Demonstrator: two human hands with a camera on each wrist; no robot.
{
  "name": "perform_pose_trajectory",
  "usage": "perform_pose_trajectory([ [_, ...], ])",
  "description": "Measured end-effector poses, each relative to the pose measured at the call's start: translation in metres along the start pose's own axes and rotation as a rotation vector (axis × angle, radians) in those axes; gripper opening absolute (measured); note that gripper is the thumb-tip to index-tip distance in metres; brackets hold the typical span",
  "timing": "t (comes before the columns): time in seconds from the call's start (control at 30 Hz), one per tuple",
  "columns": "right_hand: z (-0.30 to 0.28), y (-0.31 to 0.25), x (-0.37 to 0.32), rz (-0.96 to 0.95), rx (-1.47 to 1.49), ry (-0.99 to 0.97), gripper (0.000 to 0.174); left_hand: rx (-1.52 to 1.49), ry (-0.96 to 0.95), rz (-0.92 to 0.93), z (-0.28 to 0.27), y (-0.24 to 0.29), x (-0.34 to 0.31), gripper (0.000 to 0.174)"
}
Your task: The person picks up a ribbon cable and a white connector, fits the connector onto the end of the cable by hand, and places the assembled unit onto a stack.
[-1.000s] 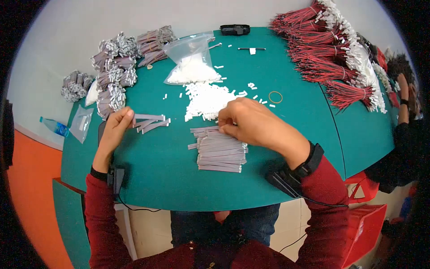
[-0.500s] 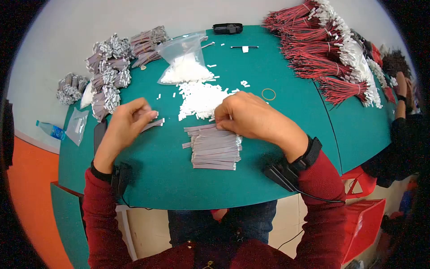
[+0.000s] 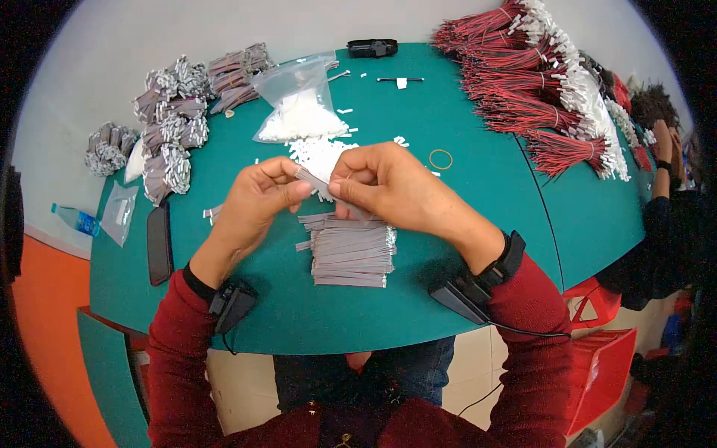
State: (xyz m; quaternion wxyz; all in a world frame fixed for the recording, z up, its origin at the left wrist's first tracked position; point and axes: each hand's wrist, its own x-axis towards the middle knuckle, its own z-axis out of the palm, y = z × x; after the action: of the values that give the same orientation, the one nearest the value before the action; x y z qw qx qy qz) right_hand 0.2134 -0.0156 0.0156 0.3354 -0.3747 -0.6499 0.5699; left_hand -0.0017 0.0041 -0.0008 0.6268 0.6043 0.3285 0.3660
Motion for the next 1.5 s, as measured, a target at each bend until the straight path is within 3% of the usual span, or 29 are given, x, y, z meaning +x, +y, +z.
perform_pose_trajectory([
  [0.17,0.004,0.0,0.001,0.048,0.13,-0.095,0.025,-0.015,-0.008,-0.002,0.005,0.007,-0.004,0.013],
  [0.37,0.008,0.003,0.0,0.257,0.48,-0.171,0.028,-0.027,-0.037,0.063,0.004,0.0,-0.006,0.014],
  [0.47,0.01,0.009,0.0,0.16,0.44,-0.211,0.027,-0.035,-0.034,0.096,0.003,-0.001,-0.006,0.014],
  [0.6,0.013,0.008,0.001,0.101,0.37,-0.095,0.022,-0.042,0.023,-0.027,0.006,0.005,-0.007,0.015],
  [0.77,0.021,0.004,-0.001,0.067,0.287,0.049,0.019,-0.175,0.028,-0.009,0.007,-0.001,-0.009,0.017],
  [1.07,0.031,0.006,-0.004,-0.027,0.1,0.058,0.019,-0.115,0.162,0.026,0.017,0.002,-0.015,0.017],
  [1.37,0.029,0.006,-0.006,-0.026,0.075,0.018,0.018,-0.106,0.221,0.118,0.019,-0.001,-0.014,0.015],
  [1.5,0.033,0.005,-0.005,0.01,0.195,0.054,0.018,-0.071,0.215,0.159,0.019,0.0,-0.015,0.016],
])
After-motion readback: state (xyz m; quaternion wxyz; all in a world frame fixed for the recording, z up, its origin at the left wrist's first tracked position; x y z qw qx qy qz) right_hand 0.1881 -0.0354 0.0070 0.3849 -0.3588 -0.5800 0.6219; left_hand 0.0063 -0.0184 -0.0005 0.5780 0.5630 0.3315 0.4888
